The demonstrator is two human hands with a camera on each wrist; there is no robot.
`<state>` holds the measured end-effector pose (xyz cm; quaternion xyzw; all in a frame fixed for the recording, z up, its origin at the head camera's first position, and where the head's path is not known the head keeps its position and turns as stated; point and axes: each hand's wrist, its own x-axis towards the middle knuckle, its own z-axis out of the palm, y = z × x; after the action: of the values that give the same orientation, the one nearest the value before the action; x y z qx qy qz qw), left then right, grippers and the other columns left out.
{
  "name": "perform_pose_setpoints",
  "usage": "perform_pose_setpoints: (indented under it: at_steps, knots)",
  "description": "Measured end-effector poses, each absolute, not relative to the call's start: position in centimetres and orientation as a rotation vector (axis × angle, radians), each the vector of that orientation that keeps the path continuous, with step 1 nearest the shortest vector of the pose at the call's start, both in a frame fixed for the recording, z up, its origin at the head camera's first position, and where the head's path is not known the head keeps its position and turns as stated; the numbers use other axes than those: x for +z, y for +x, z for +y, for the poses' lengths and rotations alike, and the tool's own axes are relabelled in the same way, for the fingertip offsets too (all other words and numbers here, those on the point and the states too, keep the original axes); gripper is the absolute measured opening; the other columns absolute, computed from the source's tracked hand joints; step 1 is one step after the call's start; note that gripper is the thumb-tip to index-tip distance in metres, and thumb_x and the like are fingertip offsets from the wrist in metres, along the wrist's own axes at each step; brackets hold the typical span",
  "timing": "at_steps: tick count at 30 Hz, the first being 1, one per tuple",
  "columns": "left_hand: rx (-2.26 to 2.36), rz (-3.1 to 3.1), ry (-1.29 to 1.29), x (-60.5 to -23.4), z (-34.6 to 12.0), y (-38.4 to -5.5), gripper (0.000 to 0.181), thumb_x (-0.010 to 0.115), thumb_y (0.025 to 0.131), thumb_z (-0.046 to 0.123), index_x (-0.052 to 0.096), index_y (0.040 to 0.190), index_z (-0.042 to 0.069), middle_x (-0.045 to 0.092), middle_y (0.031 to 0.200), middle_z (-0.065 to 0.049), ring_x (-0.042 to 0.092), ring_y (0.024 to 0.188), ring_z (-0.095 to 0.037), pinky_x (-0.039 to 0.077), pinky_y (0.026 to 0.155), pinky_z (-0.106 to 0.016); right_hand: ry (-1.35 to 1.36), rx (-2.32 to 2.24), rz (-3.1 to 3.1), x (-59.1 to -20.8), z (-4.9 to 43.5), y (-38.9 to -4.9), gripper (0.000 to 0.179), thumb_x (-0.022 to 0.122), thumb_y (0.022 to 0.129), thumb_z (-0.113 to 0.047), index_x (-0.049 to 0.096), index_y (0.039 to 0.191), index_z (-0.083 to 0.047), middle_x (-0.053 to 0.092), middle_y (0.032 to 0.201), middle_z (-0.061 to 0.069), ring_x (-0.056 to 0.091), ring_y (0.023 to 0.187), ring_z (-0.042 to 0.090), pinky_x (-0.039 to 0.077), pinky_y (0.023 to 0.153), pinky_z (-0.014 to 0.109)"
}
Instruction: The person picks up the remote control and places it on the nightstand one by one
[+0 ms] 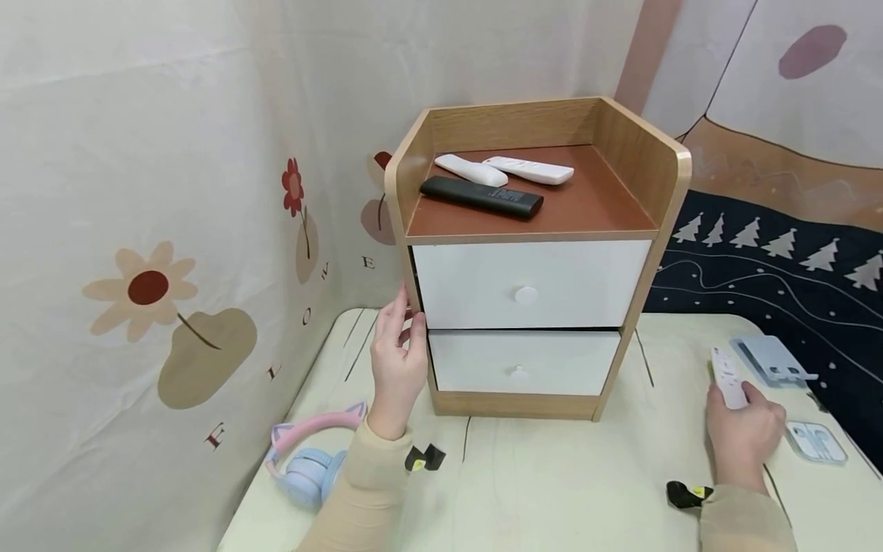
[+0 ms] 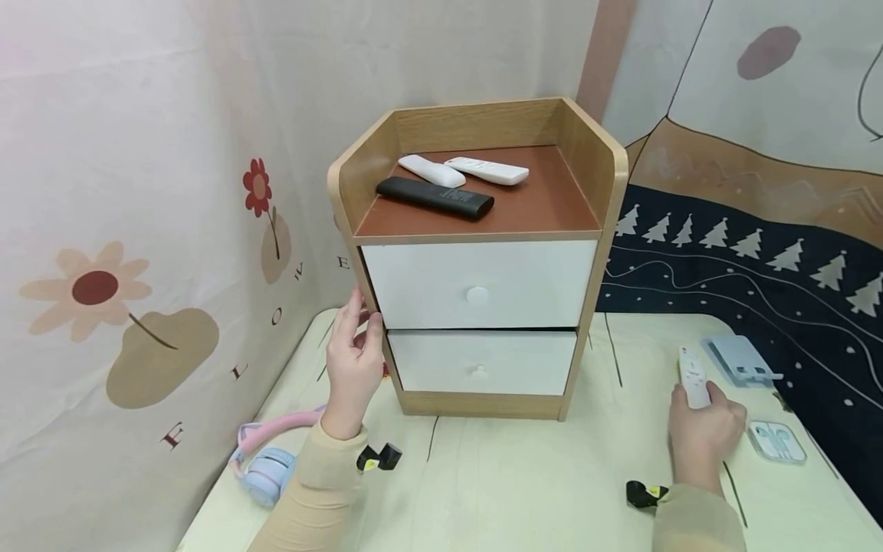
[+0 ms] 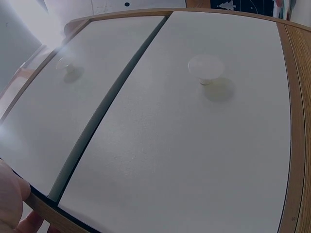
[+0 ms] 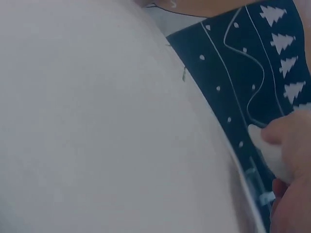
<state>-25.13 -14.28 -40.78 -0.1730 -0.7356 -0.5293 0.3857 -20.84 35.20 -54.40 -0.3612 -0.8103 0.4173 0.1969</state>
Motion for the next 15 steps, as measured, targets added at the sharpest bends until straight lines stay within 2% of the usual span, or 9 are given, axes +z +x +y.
perform_pose_setpoints:
  at_steps: [4,10,15]
  knots:
    - [-1.341,-1.869,-0.453,-40.9,-14.3,-25.2,0.055,0.064,0.109,0.001,0.053,0.162,0.005,0.066,0.132,-0.024,0.070,0.115,-0.033,0.056,0.089,-0.011,-0.951,1.171,-2.198,-53.1,34.0,-21.0,0.074,0.061,0.105,-0.038,0.043,0.167,-0.001,0.036,0.161,0.039,0.039,0.146,0.054,0.033,0.122,0.063]
    - [-1.350,-1.876,-0.450,-41.0,-14.3,-25.2,0.056,0.065,0.109,0.003,0.053,0.163,0.008,0.066,0.132,-0.023,0.070,0.115,-0.032,0.058,0.088,-0.016,-0.834,1.071,-2.116,-50.3,32.0,-21.1,0.067,0.066,0.103,-0.034,0.054,0.161,-0.003,0.045,0.152,0.035,0.044,0.136,0.049,0.033,0.106,0.058]
    - [-1.350,-1.877,-0.433,-41.0,-14.4,-25.2,0.056,0.066,0.108,0.004,0.054,0.163,0.009,0.066,0.131,-0.023,0.071,0.115,-0.032,0.062,0.087,-0.026,-0.739,0.995,-2.062,-48.2,30.4,-21.3,0.062,0.073,0.100,-0.031,0.062,0.154,-0.003,0.051,0.141,0.031,0.049,0.121,0.043,0.033,0.089,0.041]
